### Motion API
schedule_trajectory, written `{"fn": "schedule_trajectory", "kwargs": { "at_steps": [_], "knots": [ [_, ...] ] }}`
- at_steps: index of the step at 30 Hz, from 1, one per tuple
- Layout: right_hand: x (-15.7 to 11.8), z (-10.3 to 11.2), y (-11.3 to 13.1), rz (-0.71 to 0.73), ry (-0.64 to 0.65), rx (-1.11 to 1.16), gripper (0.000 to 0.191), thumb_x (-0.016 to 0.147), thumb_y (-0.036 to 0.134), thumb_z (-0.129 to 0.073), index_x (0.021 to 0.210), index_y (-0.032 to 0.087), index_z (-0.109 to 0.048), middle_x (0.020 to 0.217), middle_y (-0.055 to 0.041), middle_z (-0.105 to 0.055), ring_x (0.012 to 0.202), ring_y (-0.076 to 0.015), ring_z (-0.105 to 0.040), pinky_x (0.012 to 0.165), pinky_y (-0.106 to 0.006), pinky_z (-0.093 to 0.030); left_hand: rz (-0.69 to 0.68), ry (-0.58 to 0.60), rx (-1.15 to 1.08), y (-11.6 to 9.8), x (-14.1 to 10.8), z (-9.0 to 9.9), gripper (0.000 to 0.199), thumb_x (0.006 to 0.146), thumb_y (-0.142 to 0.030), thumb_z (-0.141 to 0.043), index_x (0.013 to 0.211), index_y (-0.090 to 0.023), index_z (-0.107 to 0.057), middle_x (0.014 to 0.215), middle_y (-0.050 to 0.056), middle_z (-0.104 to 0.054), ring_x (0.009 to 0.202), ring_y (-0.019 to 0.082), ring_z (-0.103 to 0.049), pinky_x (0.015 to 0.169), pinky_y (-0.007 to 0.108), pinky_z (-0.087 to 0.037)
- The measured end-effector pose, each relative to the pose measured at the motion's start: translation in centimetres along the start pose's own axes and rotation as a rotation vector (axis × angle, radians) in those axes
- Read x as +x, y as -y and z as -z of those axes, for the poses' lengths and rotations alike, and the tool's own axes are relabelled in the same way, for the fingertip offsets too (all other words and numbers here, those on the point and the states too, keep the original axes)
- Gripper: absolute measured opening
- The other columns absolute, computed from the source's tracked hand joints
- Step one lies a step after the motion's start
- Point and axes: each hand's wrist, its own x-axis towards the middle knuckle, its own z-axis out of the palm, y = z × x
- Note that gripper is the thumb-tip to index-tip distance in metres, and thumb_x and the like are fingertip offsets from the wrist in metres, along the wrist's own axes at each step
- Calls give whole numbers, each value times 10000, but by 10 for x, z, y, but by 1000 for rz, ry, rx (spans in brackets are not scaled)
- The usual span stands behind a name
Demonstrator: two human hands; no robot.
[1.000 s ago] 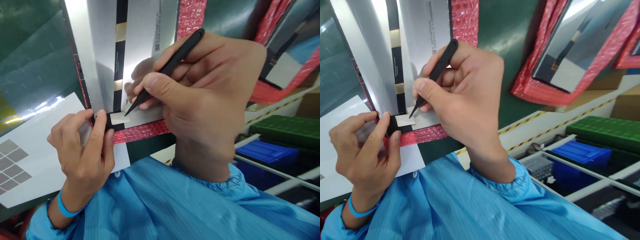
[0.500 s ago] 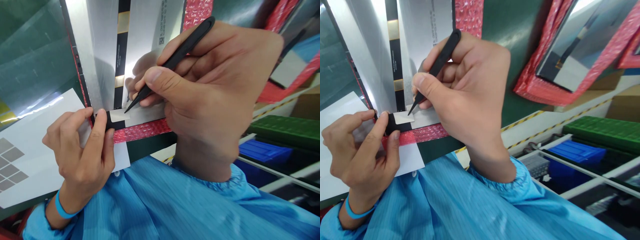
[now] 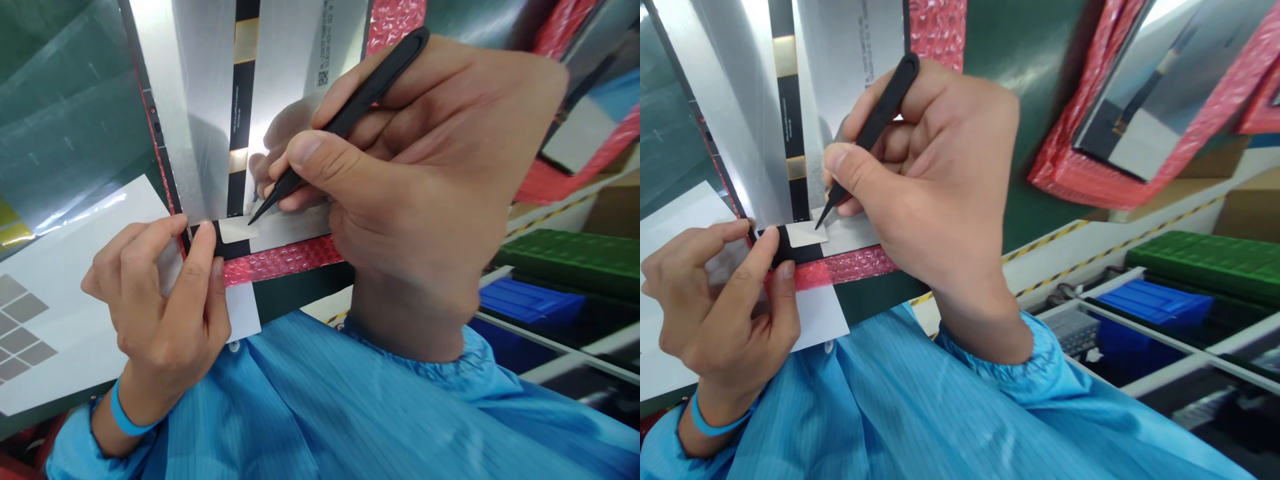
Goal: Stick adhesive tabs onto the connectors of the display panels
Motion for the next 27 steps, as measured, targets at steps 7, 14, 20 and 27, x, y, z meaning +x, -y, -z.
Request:
{"fn": "schedule_trajectory", "kwargs": {
  "at_steps": [7,14,20,27],
  "knots": [
    [-2,1,-1,-34,20,-15,153,934,344,-846,874,345,-704,888,8,-758,845,-261,-779,621,-381,-664,-2,8,56,-4,0,-3,389,963,-122,-673,1318,-255,-758,1346,169,-694,1277,382,-648,1045,597,-451],
    [-3,-5,-2,-8,-81,35,234,865,325,-885,801,331,-660,789,15,-751,709,-235,-762,517,-336,-636,6,95,205,-10,-5,1,426,962,-142,-717,1357,-298,-747,1422,187,-632,1391,428,-539,1076,619,-336],
    [-7,2,-13,30,-193,192,179,898,108,-727,876,260,-634,739,59,-716,656,-151,-742,500,-225,-588,-8,69,326,-18,-8,-5,420,972,-113,-650,1353,-276,-713,1411,163,-670,1398,409,-550,1086,613,-323],
    [-6,-4,-24,60,-217,289,198,887,73,-722,888,240,-615,711,56,-707,611,-133,-725,483,-197,-579,-8,228,302,-26,-7,-11,575,1033,-317,-664,1595,-279,-548,1617,215,-551,1487,460,-481,1190,680,-185]
  ]
}}
